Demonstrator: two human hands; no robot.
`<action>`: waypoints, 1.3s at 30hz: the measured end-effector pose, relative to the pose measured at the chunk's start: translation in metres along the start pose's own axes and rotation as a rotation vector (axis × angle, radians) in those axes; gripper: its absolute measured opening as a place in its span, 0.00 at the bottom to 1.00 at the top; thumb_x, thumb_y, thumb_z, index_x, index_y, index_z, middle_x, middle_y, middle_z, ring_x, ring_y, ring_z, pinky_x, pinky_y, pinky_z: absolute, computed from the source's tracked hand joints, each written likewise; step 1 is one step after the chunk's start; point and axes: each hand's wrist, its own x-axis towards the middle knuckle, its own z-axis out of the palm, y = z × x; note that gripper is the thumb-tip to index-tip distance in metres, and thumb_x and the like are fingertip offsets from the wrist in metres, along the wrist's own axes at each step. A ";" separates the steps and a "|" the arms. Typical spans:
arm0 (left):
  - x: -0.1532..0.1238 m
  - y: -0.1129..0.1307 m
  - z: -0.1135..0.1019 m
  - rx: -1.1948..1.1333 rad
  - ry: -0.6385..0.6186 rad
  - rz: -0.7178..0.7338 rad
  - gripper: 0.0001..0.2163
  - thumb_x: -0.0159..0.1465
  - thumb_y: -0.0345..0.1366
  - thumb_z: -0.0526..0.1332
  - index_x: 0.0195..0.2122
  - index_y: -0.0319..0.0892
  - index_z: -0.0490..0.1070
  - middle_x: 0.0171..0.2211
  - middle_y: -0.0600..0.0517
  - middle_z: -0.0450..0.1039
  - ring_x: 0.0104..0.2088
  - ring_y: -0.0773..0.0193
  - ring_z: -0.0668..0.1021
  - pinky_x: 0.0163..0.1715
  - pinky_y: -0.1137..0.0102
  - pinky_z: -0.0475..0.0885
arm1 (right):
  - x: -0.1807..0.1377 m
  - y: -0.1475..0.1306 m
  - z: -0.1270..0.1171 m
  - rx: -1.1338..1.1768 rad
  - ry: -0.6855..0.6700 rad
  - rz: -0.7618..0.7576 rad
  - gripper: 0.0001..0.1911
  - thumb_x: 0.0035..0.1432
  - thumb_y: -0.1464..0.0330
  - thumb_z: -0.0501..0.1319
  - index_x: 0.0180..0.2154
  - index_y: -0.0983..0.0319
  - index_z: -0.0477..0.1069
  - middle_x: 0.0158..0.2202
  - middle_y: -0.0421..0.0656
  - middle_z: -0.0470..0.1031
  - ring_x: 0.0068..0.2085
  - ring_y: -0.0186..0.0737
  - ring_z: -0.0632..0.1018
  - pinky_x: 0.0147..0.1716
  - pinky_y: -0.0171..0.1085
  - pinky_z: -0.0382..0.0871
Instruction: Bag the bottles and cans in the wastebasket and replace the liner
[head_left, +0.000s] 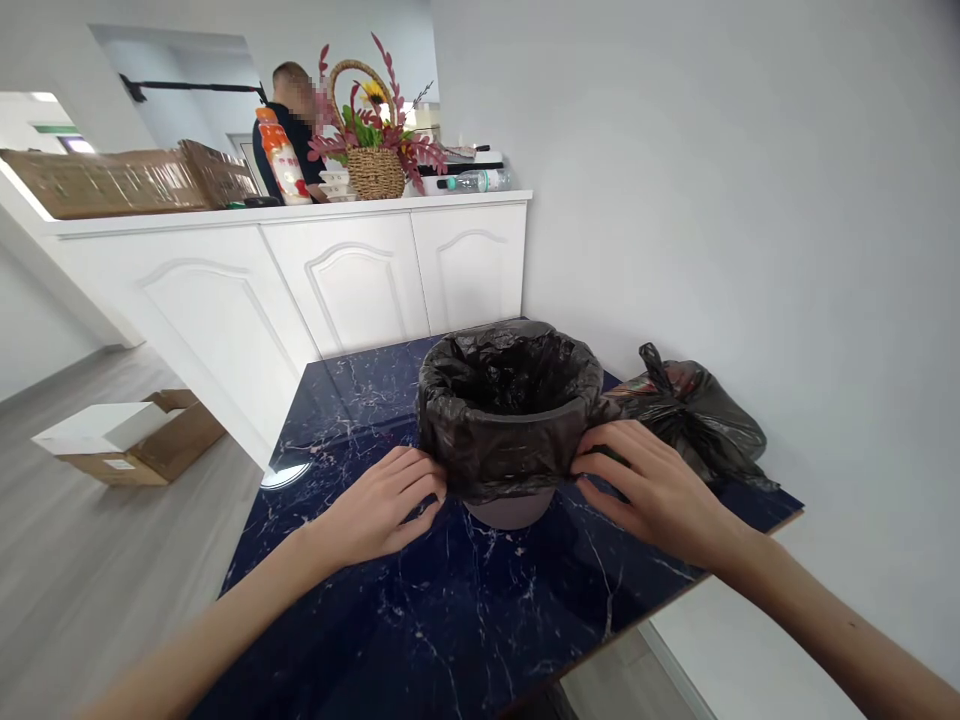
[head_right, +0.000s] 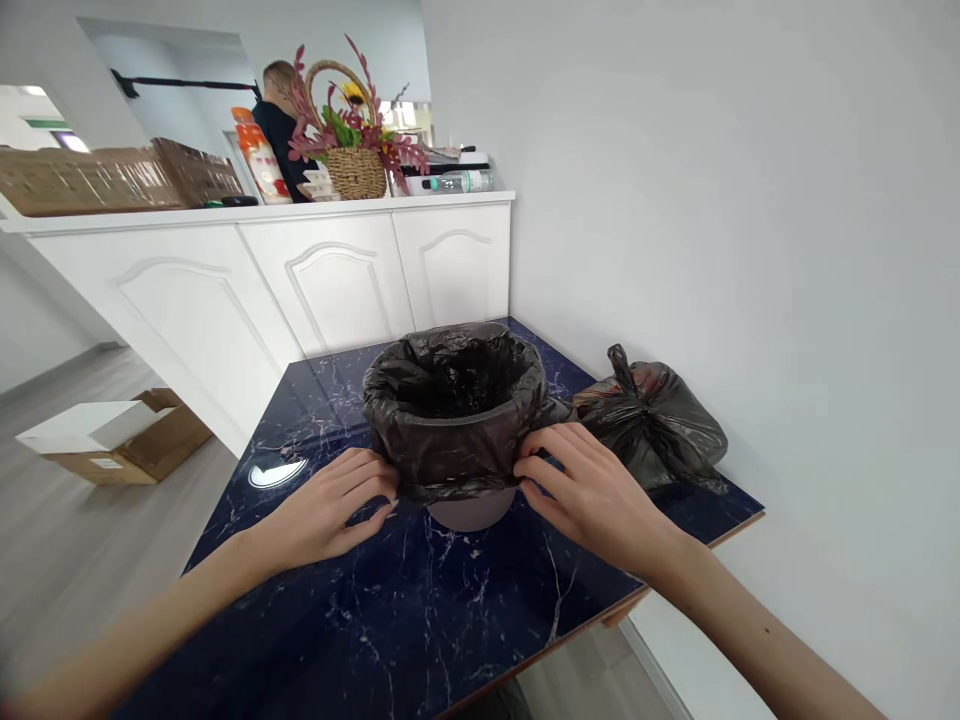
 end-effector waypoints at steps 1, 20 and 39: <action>-0.004 -0.002 0.003 -0.036 -0.018 0.010 0.05 0.74 0.30 0.59 0.48 0.44 0.74 0.49 0.46 0.82 0.51 0.55 0.80 0.55 0.59 0.74 | -0.002 0.001 -0.002 0.038 -0.069 0.001 0.07 0.71 0.72 0.63 0.50 0.60 0.73 0.47 0.50 0.78 0.46 0.50 0.80 0.44 0.51 0.78; -0.054 -0.011 0.070 -0.485 0.328 -0.933 0.14 0.76 0.48 0.55 0.39 0.45 0.70 0.39 0.49 0.72 0.40 0.58 0.76 0.42 0.64 0.72 | 0.082 0.013 -0.008 0.164 0.080 0.104 0.10 0.70 0.56 0.66 0.44 0.54 0.78 0.39 0.44 0.84 0.45 0.51 0.82 0.57 0.54 0.72; -0.065 -0.016 0.074 -0.575 0.199 -0.980 0.16 0.73 0.51 0.58 0.37 0.45 0.74 0.35 0.51 0.78 0.34 0.59 0.77 0.38 0.65 0.72 | 0.097 0.205 0.046 -0.284 -0.112 0.543 0.26 0.70 0.47 0.59 0.50 0.61 0.81 0.43 0.55 0.84 0.46 0.61 0.82 0.50 0.53 0.72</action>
